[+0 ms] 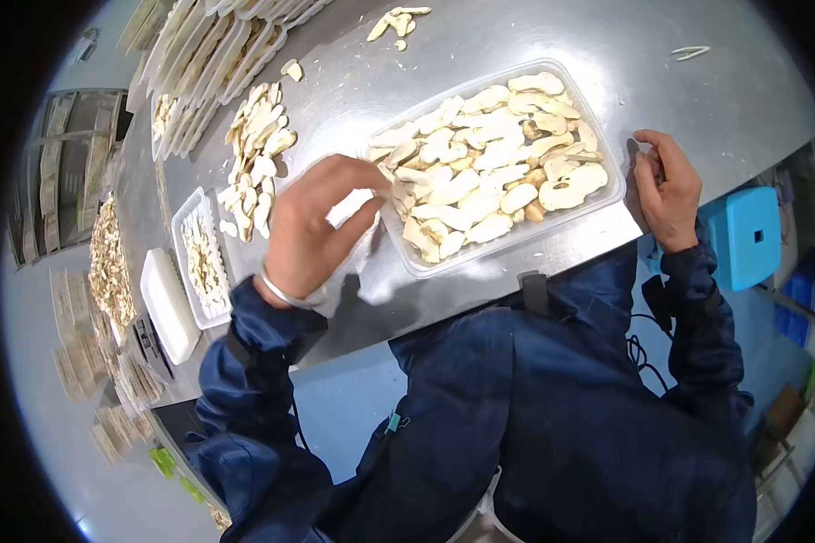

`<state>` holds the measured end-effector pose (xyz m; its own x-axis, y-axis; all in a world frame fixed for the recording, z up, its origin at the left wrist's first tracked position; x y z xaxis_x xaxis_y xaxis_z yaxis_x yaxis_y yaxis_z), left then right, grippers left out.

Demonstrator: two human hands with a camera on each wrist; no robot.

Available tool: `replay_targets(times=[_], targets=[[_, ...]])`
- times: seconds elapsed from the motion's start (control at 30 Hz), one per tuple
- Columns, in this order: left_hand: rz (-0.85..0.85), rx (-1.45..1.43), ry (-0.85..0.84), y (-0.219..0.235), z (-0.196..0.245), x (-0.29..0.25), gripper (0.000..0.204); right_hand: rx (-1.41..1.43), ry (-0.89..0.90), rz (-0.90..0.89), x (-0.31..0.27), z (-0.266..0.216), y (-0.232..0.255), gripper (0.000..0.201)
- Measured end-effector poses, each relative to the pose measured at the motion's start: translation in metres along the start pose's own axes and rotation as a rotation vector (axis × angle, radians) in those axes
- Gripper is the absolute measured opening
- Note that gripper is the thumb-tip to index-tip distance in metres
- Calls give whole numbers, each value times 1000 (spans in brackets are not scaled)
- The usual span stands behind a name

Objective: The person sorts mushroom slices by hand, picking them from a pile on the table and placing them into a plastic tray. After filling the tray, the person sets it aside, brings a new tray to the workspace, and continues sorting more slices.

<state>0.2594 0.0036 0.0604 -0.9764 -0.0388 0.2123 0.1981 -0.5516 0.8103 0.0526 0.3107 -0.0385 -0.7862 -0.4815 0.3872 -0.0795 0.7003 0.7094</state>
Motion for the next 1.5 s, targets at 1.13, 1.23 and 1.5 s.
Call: replay_targets(times=[1.13, 1.23, 1.5], targets=[[201, 295, -90, 23, -44, 66, 15, 43, -21, -13, 2, -6, 5, 19], [158, 124, 194, 7, -109, 111, 20, 53, -4, 8, 3, -8, 5, 20], [-3, 338, 406, -18, -163, 173, 31, 50, -13, -5, 3, -6, 4, 20]])
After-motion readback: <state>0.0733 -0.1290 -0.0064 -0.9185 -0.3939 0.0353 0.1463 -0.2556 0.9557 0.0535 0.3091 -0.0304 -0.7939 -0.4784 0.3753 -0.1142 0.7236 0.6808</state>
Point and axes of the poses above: each hand's wrist, its own x-axis towards the middle knuckle, its own y-axis out of the back of the hand, z = x × y, the point moved 2 cm from there along x, towards the middle knuckle, and after that the axes turned 3 degrees about -y, right-handed, at the moved point
